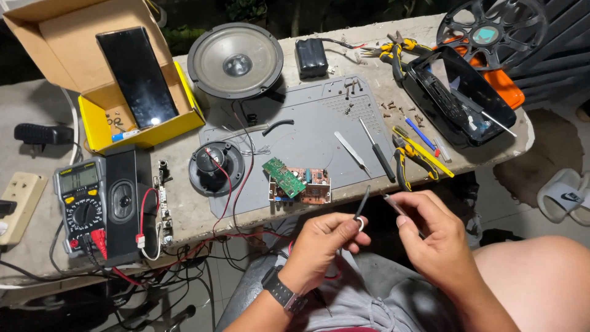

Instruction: The person strips the insulation from the ends of two wires using a pair of pliers. They then twist the exposed strands of each wire with their fingers. The work is performed on a cluttered workbench with various electronic components and tools visible.

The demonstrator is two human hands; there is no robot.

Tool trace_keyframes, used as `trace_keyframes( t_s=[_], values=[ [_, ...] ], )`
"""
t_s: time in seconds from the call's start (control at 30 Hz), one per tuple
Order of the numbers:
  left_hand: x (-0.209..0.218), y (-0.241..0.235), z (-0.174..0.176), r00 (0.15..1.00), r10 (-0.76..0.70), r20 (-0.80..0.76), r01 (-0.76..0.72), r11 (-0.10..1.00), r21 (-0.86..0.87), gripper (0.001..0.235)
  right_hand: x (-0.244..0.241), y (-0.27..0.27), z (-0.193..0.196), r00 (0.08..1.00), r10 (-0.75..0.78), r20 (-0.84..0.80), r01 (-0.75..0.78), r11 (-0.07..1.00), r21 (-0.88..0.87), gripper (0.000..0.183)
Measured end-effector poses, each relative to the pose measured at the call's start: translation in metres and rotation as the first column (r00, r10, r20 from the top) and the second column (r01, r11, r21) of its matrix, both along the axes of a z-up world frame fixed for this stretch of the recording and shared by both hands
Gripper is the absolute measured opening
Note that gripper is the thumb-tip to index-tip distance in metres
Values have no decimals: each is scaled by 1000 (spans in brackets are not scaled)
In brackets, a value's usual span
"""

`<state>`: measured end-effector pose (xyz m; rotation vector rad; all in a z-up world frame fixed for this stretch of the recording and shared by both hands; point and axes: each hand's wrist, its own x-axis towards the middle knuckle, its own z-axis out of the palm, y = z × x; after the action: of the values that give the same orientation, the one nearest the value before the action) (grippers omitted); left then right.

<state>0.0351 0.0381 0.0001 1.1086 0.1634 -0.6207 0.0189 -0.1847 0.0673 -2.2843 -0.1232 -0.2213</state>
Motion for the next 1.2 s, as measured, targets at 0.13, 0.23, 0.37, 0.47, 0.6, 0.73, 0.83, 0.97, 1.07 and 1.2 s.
trace_keyframes(
  t_s=[0.13, 0.23, 0.37, 0.47, 0.6, 0.73, 0.83, 0.97, 1.07, 1.2],
  values=[
    [-2, -10, -13, 990, 132, -57, -134, 990, -31, 17, -3, 3, -13, 1000, -24, -16, 24, 1000, -2, 38],
    [-5, -12, -19, 978, 205, 30, -201, 974, -101, 33, -2, 8, -20, 1000, 8, -6, -8, 1000, 25, 29],
    [-6, -16, -21, 956, 247, -158, -280, 927, -247, 20, 1, 17, -28, 993, 59, 103, -55, 998, -44, 27],
    [-4, -21, -33, 921, 276, -277, -353, 890, -289, 13, 5, 21, -35, 979, 91, 182, -76, 993, -89, 25],
    [0, -22, -33, 920, 296, -257, -367, 880, -301, 12, 6, 28, -28, 966, 128, 223, -113, 991, -77, 24],
    [2, -19, -29, 939, 300, -170, -339, 894, -295, 20, 8, 27, -30, 971, 119, 208, -113, 993, -40, 36],
    [4, -21, -37, 942, 281, -181, -326, 892, -312, 22, 13, 26, -36, 976, 97, 198, -101, 995, 12, 35],
    [9, -28, -55, 922, 285, -264, -363, 873, -326, 28, 22, 24, -43, 974, 114, 194, -123, 992, 32, 31],
    [9, -33, -70, 907, 283, -313, -380, 870, -315, 30, 30, 21, -52, 972, 126, 198, -141, 988, 61, 29],
    [9, -32, -84, 865, 289, -411, -419, 867, -270, 25, 37, 22, -54, 987, 86, 137, -96, 993, 67, 33]
  ],
)
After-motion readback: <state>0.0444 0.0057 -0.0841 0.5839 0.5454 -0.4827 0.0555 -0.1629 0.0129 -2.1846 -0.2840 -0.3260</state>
